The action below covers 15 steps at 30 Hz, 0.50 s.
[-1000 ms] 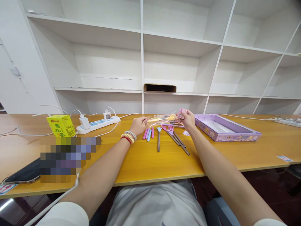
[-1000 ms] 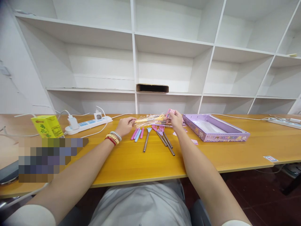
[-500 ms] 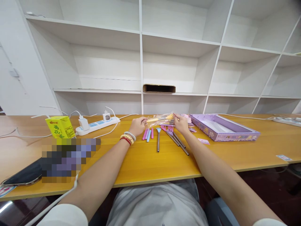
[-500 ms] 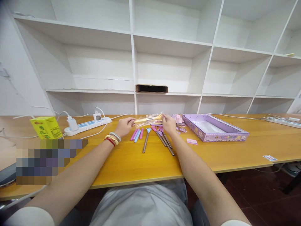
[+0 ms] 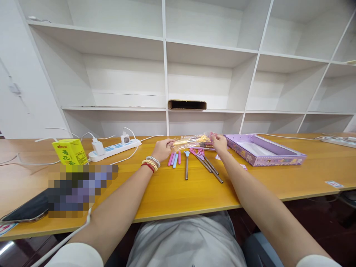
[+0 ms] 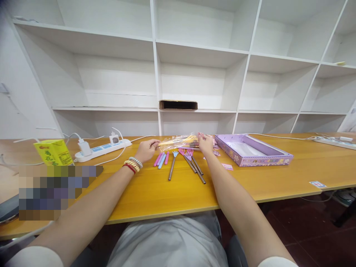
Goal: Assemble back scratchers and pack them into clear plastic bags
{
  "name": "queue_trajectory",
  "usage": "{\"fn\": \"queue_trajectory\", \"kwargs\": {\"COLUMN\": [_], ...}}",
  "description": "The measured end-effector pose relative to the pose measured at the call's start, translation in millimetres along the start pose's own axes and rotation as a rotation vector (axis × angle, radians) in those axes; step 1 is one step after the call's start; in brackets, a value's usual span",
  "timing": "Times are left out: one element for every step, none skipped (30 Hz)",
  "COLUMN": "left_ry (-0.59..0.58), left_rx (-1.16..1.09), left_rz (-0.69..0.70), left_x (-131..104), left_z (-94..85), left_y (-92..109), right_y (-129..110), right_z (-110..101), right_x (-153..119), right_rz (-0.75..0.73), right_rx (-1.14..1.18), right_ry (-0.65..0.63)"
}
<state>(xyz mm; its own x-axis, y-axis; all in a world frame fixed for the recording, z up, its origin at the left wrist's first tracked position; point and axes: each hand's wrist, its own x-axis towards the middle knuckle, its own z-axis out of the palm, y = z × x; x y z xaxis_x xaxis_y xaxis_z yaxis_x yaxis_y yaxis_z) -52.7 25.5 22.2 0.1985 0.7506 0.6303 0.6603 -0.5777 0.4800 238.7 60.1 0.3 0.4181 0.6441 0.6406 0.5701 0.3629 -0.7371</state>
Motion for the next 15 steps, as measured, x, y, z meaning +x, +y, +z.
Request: {"fn": "queue_trajectory", "kwargs": {"left_ry": [0.0, 0.003, 0.005, 0.007, 0.009, 0.012, 0.015, 0.018, 0.02, 0.022, 0.021, 0.018, 0.015, 0.012, 0.011], "left_rx": [-0.002, -0.001, 0.001, 0.004, 0.008, 0.013, 0.018, 0.022, 0.024, 0.025, 0.024, 0.021, 0.016, 0.012, 0.008], "left_rz": [0.002, 0.003, 0.004, 0.003, 0.001, -0.002, -0.005, -0.007, -0.008, -0.008, -0.009, -0.01, -0.012, -0.014, -0.015], "left_x": [0.0, -0.1, -0.1, -0.1, -0.1, 0.0, 0.0, 0.0, 0.0, 0.0, -0.1, -0.1, -0.2, -0.2, -0.3], "left_z": [-0.1, -0.1, -0.2, -0.3, -0.4, -0.4, -0.5, -0.5, -0.5, -0.5, -0.5, -0.5, -0.4, -0.4, -0.3], "left_y": [0.0, 0.1, 0.1, 0.1, 0.0, -0.1, -0.4, -0.7, -0.9, -1.2, -1.4, -1.5, -1.5, -1.4, -1.4], "right_y": [1.5, 2.6, 3.4, 4.0, 4.4, 4.8, 5.2, 5.9, 6.8, 7.7, 8.6, 9.2, 9.4, 9.1, 8.1], "right_z": [-1.1, -2.3, -3.6, -4.9, -6.1, -7.0, -7.6, -7.7, -7.5, -7.0, -6.5, -6.1, -6.0, -6.2, -6.9], "right_x": [0.9, 1.6, 2.2, 2.6, 3.0, 3.4, 3.8, 4.4, 5.0, 5.7, 6.3, 6.9, 7.2, 7.2, 6.9], "right_rz": [0.031, 0.062, 0.083, 0.086, 0.082, 0.077, 0.076, 0.08, 0.088, 0.1, 0.113, 0.121, 0.123, 0.119, 0.109], "right_rx": [0.027, 0.052, 0.071, 0.088, 0.104, 0.123, 0.145, 0.169, 0.192, 0.206, 0.208, 0.196, 0.173, 0.141, 0.103], "right_ry": [-0.011, -0.008, 0.006, 0.02, 0.033, 0.041, 0.044, 0.049, 0.058, 0.075, 0.1, 0.129, 0.158, 0.183, 0.193]}}
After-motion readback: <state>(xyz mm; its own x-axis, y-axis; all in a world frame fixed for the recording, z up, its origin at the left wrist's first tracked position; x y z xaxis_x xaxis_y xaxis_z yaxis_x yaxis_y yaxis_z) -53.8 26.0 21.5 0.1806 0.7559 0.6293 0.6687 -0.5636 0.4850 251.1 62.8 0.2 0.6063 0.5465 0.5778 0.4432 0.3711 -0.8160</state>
